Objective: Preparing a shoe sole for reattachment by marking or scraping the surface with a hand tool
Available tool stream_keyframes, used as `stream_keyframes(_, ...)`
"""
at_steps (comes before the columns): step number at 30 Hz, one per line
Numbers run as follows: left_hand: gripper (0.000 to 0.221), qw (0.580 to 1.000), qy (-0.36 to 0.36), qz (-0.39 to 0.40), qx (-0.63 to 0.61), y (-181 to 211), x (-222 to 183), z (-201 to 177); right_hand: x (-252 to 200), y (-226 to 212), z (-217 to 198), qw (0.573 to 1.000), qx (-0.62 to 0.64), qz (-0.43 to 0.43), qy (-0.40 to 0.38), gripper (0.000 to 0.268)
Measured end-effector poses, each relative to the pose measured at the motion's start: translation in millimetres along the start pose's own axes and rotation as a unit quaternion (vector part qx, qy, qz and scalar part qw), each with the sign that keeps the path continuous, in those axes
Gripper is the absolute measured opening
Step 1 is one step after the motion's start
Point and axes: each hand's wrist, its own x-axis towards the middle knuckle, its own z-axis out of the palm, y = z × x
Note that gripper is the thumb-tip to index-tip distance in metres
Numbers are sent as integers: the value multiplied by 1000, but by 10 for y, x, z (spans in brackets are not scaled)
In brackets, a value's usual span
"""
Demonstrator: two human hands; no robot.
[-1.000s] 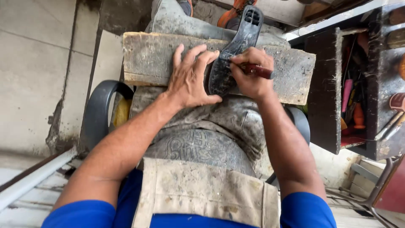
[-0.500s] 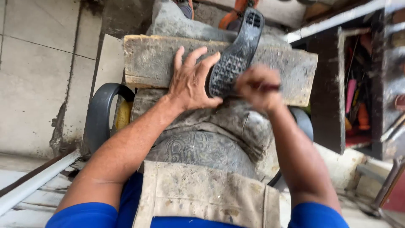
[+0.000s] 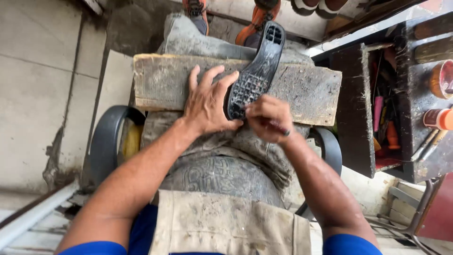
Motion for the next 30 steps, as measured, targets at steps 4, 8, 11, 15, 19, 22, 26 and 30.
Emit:
stream_keyframes(4,124,999,-43,-7,-7,56,-78,-58,-185,159,-58,970,-239,41,-4,19)
stream_keyframes(8,112,999,-5,-1,-47,40,-112,27,-182,-210,153,991,77,92,-52,14)
stream_keyframes(11,112,999,-27,8,-46,-22,-47,-7,-558,-353,289,989,81,116,-49,11)
stream_keyframes(15,113,999,-13,18,-40,5,31,-125,-400,29,256,995,57,64,-42,10)
stream_keyframes(19,103,999,-25,3,-41,-19,-87,61,-22,345,-308,982,-69,128,-122,16)
stream_keyframes(22,95,999,-42,31,4,41,-10,-47,167,685,-600,977,-120,172,44,12)
stream_keyframes(26,80,993,-96,9,62,314,97,-223,193,489,-442,935,59,234,261,20)
stream_keyframes(30,69,996,-41,41,74,344,99,-2,172,399,-258,965,78,173,181,18)
